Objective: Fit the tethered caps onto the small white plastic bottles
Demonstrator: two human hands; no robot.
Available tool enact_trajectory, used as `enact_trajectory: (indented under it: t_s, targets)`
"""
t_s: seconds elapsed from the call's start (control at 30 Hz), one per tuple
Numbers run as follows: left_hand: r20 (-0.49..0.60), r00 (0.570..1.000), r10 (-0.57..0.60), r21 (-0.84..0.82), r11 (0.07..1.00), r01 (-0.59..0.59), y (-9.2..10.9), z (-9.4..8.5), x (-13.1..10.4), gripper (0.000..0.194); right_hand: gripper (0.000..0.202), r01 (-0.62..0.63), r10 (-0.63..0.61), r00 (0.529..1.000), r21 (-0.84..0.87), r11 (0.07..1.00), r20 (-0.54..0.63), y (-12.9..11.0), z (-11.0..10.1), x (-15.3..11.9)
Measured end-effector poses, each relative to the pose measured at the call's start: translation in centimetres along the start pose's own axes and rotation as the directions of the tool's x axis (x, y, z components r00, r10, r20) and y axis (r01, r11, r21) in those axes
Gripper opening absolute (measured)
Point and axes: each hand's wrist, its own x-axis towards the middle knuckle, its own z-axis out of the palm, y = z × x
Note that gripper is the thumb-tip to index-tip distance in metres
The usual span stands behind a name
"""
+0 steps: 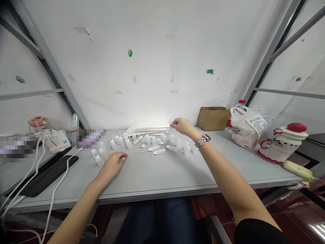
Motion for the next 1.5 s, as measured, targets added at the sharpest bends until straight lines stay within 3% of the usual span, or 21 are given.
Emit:
enact_trajectory:
  t_s: [0.27,0.4,0.77,1.0,1.2,1.3,1.5]
  targets:
    - [0.041,0.997,-0.061,-0.032,0.998,0.062,-0.7,-0.4,0.3,0.021,0.017,-0.216,0.194,0.972,-0.170,0.962,-0.134,7.2,-3.8,-6.5]
    - [0.045,0.995,-0.093,-0.020,0.995,0.094,-1.2,-0.4,0.5,0.023,0.022,-0.264,0.235,0.957,-0.177,0.948,-0.169,8.5,-4.4,-8.5]
    - [0.058,0.992,-0.109,0.032,0.994,0.107,-0.9,-1.0,0.2,0.023,0.019,-0.066,0.065,0.998,-0.098,0.993,-0.015,2.6,-1.3,-6.0]
    - [0.060,0.992,-0.108,0.038,0.994,0.105,-0.6,-1.1,0.2,0.020,0.016,0.148,-0.138,0.979,-0.058,0.987,0.147,-0.8,4.6,-5.8]
    - [0.045,0.993,-0.106,0.024,0.994,0.105,-0.8,-0.9,0.2,0.020,0.034,0.250,-0.228,0.958,-0.115,0.961,0.176,-1.8,9.1,-4.6]
    - [0.040,0.993,-0.108,0.009,0.994,0.107,-0.9,-0.7,0.3,0.022,0.041,0.251,-0.221,0.955,-0.140,0.958,0.198,-1.9,10.0,-4.2]
    - [0.043,0.992,-0.117,-0.009,0.993,0.118,-1.0,-0.7,0.4,0.020,0.035,0.305,-0.267,0.929,-0.124,0.944,0.257,-2.7,10.9,-4.5]
